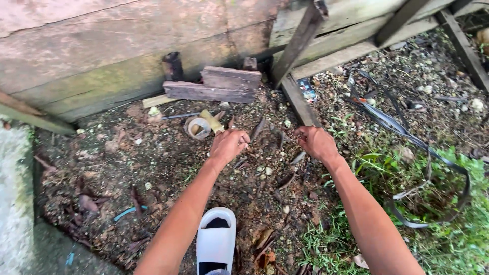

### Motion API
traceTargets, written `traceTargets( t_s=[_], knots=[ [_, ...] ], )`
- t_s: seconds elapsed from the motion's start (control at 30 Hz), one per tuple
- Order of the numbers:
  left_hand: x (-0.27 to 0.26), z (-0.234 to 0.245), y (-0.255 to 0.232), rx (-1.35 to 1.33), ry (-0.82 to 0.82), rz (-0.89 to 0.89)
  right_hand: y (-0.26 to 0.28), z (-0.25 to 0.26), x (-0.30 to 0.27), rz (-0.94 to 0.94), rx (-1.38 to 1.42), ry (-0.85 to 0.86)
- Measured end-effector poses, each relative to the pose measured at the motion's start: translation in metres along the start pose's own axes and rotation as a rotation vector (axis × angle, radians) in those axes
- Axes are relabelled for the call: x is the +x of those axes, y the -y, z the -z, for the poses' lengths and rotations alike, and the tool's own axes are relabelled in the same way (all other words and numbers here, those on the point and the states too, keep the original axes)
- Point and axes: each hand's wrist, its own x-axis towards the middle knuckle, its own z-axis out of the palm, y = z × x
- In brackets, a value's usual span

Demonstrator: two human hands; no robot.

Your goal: Picking small weeds and debris from the ground near a wooden structure by hand.

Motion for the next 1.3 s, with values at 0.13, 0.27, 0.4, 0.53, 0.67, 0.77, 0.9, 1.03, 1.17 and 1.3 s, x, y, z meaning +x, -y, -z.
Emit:
traceTargets(
  t_s=[0.13, 0.27, 0.4, 0.53, 0.67, 0.77, 0.9, 1.03, 1.17, 1.3],
  knots=[
    [0.008, -0.027, -0.025, 0.048, 0.091, -0.017, -0.033, -0.015, 0.004, -0.065, -0.016, -0.009],
    [0.021, -0.06, -0.027, 0.072, 0.126, -0.089, -0.042, -0.016, 0.0, -0.05, 0.032, 0.002],
    [0.031, -0.077, -0.03, 0.069, 0.154, -0.125, -0.055, -0.026, 0.004, -0.034, 0.057, -0.005],
    [0.024, -0.056, -0.06, 0.063, 0.219, -0.098, -0.049, -0.025, -0.001, -0.053, 0.0, 0.007],
    [0.033, -0.079, -0.056, 0.048, 0.242, -0.144, -0.03, -0.022, -0.008, -0.029, -0.078, 0.064],
    [0.034, -0.088, -0.057, 0.02, 0.263, -0.145, -0.022, -0.031, -0.003, -0.033, -0.071, 0.118],
    [0.043, -0.088, -0.062, 0.09, 0.247, -0.225, -0.023, -0.043, 0.006, 0.031, -0.128, 0.182],
    [0.042, -0.097, -0.055, 0.098, 0.201, -0.273, -0.038, -0.068, 0.018, 0.045, -0.093, 0.16],
    [0.046, -0.107, -0.05, 0.109, 0.176, -0.328, -0.037, -0.072, 0.018, 0.043, -0.12, 0.141],
    [0.049, -0.112, -0.05, 0.1, 0.179, -0.35, -0.054, -0.094, 0.028, 0.058, -0.129, 0.144]
  ],
)
